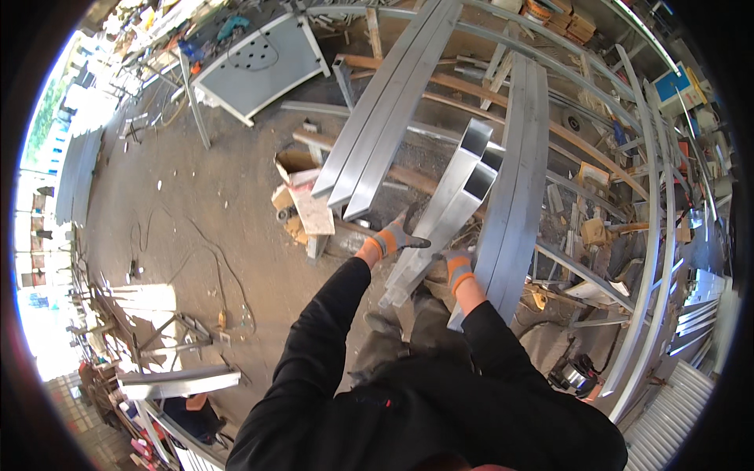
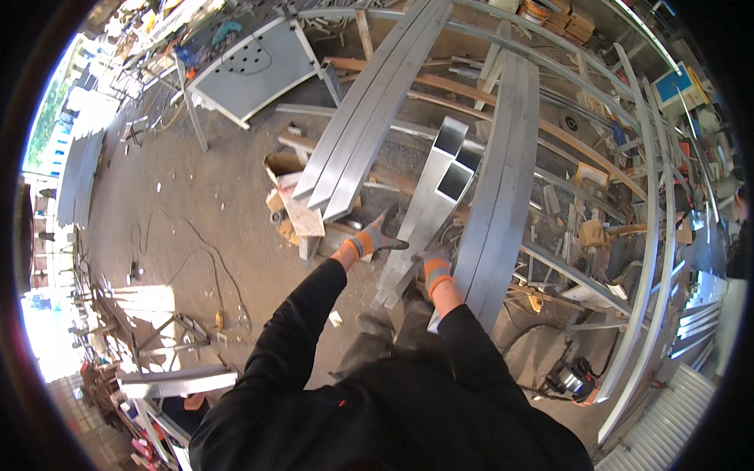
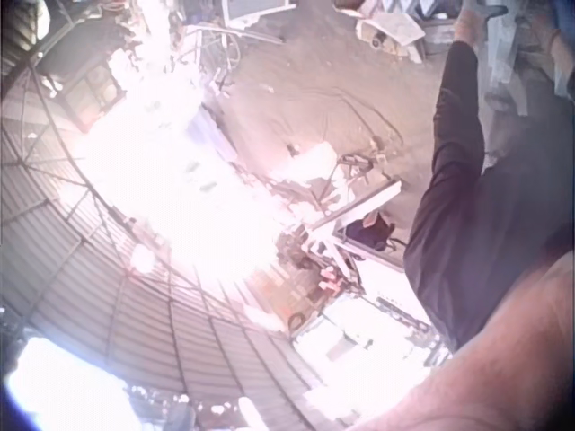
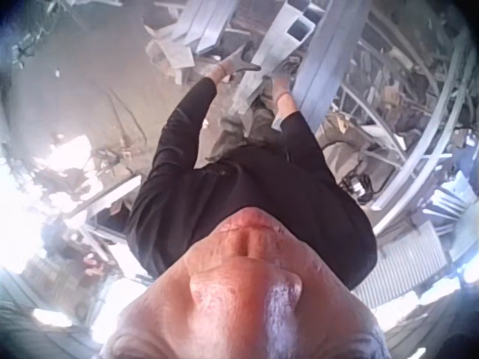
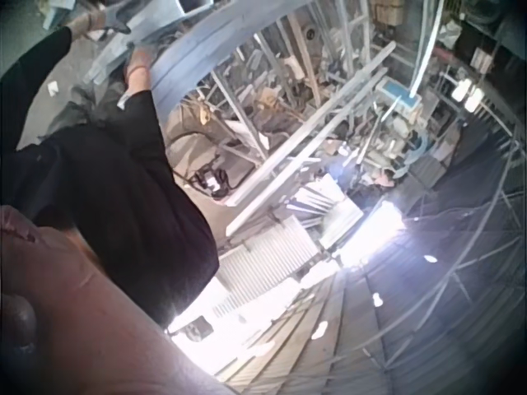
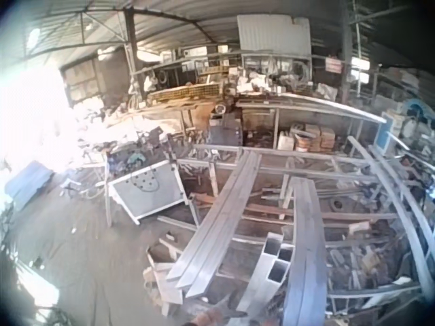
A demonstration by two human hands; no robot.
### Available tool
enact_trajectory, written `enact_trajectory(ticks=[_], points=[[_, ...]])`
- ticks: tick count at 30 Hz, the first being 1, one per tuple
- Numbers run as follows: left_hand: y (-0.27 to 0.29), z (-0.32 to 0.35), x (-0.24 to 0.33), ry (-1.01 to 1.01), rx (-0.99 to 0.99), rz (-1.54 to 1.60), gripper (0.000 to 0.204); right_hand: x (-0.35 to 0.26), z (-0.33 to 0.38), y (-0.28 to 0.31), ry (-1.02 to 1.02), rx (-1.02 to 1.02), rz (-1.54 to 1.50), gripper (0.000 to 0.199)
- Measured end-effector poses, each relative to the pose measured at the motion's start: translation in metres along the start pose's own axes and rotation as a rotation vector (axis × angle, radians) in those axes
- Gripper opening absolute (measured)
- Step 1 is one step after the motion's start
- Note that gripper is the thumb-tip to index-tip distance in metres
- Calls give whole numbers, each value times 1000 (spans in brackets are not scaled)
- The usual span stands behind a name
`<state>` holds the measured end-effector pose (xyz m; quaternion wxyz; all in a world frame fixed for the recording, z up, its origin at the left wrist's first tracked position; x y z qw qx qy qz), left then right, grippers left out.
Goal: The person handles long metal profiles and uses a handheld electric sander to smooth edges on a large metal panel. They then move to a bench grinder and grind the edges of a metal profile. The person also stacks cut metal pieces and continues grinding another profile.
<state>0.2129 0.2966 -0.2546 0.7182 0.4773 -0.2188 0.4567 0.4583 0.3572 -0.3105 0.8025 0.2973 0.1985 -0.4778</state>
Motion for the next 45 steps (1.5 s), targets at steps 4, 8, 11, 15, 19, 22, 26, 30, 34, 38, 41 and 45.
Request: enact_trajectory(ticks=[4,8,11,15,19,22,26,30,34,38,41,45], points=[[-13,-35,28,-134,31,45,146,10,-46,-27,125,41,-102,117],[-22,-42,16,-33,150,-120,138,-22,-28,-35,475,-5,-121,100],[-5,-38,20,-163,193,167,129,-67,18,-27,546,-83,-6,95],[68,-27,82,-272,232,266,107,-181,96,9,769,-79,-60,91],[160,-25,183,-348,354,169,88,-280,126,34,851,-93,6,89],[196,-44,229,-365,316,200,83,-331,123,48,933,-28,140,74],[232,-89,271,-242,445,-310,76,-366,85,54,816,-46,244,103],[240,-156,286,-28,346,-504,110,-382,35,55,751,-29,166,111],[238,-201,288,89,439,-623,106,-370,-11,35,831,1,-37,112],[227,-245,253,184,381,-548,93,-342,-64,1,681,30,-174,111],[222,-254,228,109,397,-603,79,-345,-76,-17,755,-229,-826,97],[185,-152,172,-80,343,105,78,-343,-85,-24,735,-278,-896,94]])
Point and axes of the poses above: each hand's wrist, its own z-axis away from the middle knuckle, its own y-axis out of the back of the hand, x = y × z, the point moved 9 cm from there along -z, towards the middle knuckle, and after that the axes turned 15 degrees about -z, right-handed, at the moved point
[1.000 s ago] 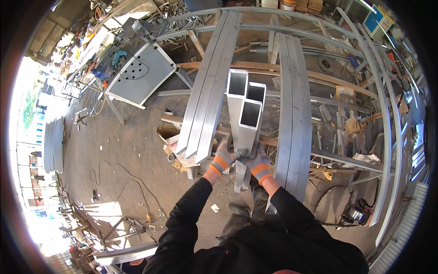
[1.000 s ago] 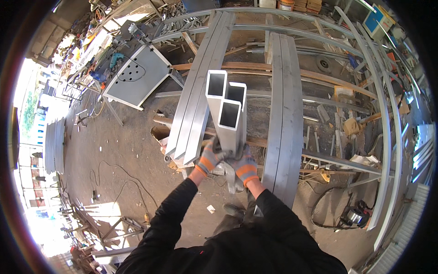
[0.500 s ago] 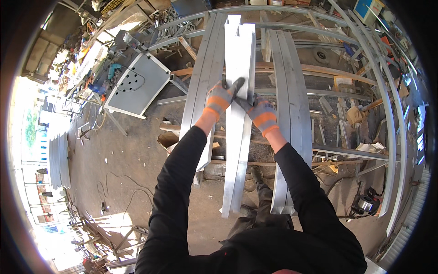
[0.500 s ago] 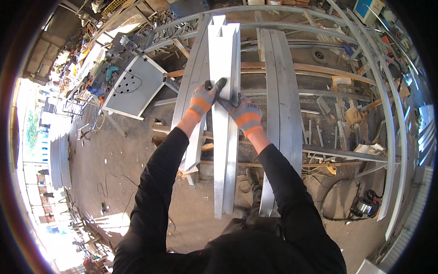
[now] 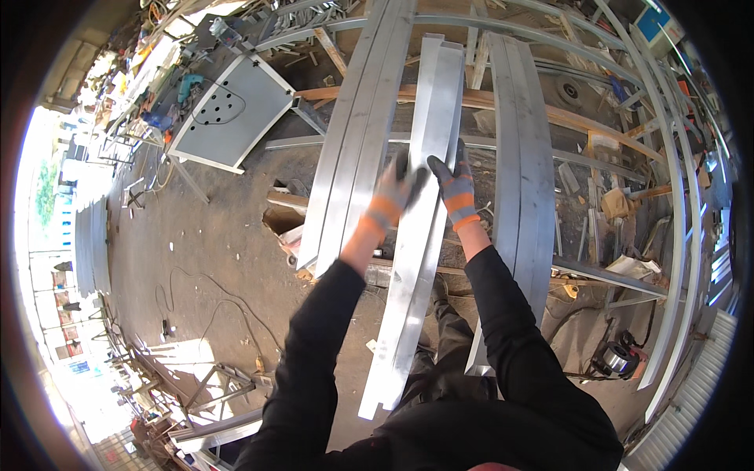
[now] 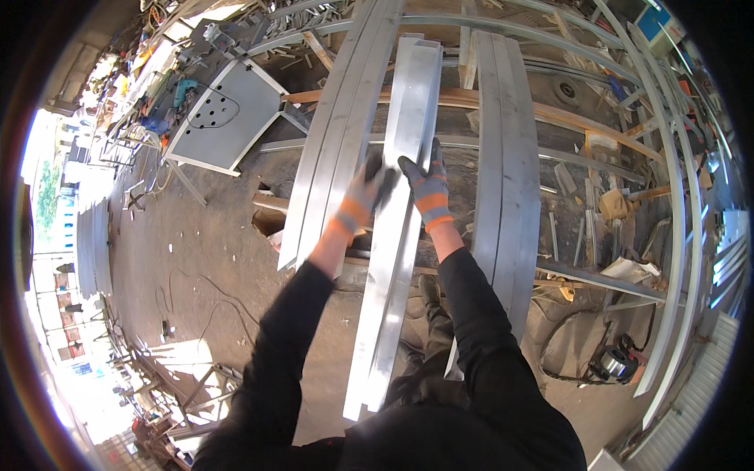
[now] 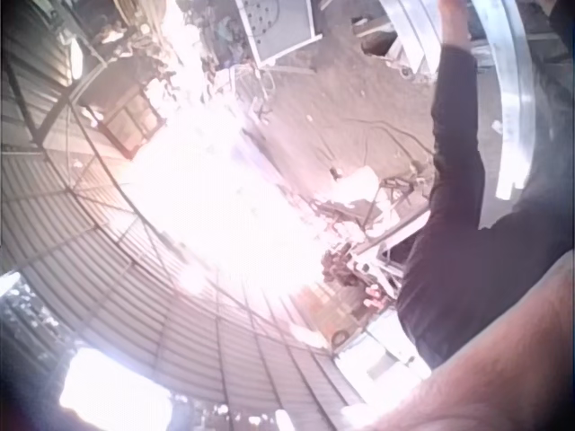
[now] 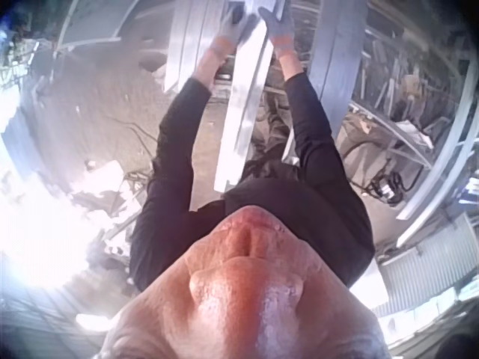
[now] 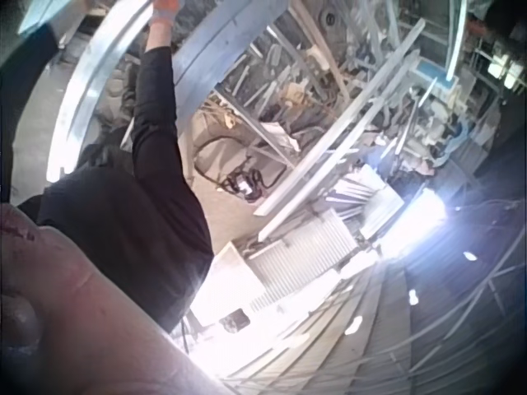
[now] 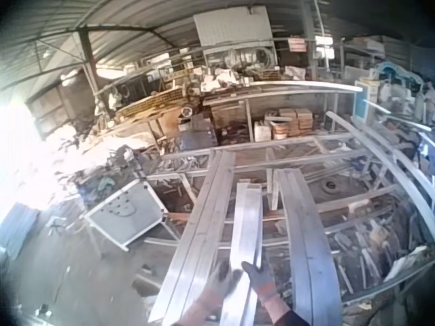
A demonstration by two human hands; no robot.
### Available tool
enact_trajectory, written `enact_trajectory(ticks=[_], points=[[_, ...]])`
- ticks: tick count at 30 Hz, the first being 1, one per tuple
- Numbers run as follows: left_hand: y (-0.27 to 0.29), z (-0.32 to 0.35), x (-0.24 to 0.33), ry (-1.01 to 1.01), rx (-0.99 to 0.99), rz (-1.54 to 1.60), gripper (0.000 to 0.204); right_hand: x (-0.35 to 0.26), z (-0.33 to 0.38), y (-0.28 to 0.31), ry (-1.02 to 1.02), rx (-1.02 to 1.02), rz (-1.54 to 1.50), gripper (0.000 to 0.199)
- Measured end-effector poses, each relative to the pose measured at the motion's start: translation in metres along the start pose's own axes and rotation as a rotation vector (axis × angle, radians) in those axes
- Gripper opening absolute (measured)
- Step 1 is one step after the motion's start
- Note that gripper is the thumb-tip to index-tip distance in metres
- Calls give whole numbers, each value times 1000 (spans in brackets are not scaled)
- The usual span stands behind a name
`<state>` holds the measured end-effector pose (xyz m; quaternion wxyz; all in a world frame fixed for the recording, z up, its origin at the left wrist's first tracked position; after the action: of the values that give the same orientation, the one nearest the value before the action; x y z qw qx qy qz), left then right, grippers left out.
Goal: The person handles long metal profiles and uses a handheld electric sander to smooth edges on a large metal panel. They then move to a bench grinder and grind the edges of a metal profile. The person also stacks cut metal pieces and continues grinding another profile.
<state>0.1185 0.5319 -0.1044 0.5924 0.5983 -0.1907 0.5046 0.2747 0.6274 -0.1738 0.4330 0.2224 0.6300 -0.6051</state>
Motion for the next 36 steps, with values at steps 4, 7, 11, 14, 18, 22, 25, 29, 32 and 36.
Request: enact_trajectory(ticks=[4,7,11,14,18,22,25,29,32,36], points=[[17,244,-77,-240,-21,-146,107,-2,0,2,38,-10,-10,88],[9,412,-196,56,-195,-96,134,-1,1,1,39,-32,21,78],[-53,538,-307,492,-491,298,139,8,2,10,-52,81,55,71],[-90,553,-332,505,-556,421,136,-12,22,5,128,28,437,81],[-78,548,-326,400,-442,372,114,4,168,31,2,5,623,82],[-62,561,-302,430,-514,383,121,89,376,67,-563,68,544,85],[-39,563,-287,357,-440,50,150,121,440,62,-657,175,385,80],[0,557,-271,402,-357,-398,157,124,425,31,-450,126,83,68],[33,533,-247,424,-311,-454,157,126,403,18,-415,150,-126,67],[64,475,-194,303,-145,-382,147,119,348,2,-325,125,-187,56]])
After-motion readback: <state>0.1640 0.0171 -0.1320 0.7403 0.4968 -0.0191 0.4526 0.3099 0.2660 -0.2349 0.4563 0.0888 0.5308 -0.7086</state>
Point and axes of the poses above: each hand's wrist, its own z-axis away from the middle knuckle, its own y-axis out of the back of the hand, x = y × z, the point moved 9 cm from there along -z, towards the middle knuckle, and after that the axes turned 15 degrees about -z, right-handed, at the moved point
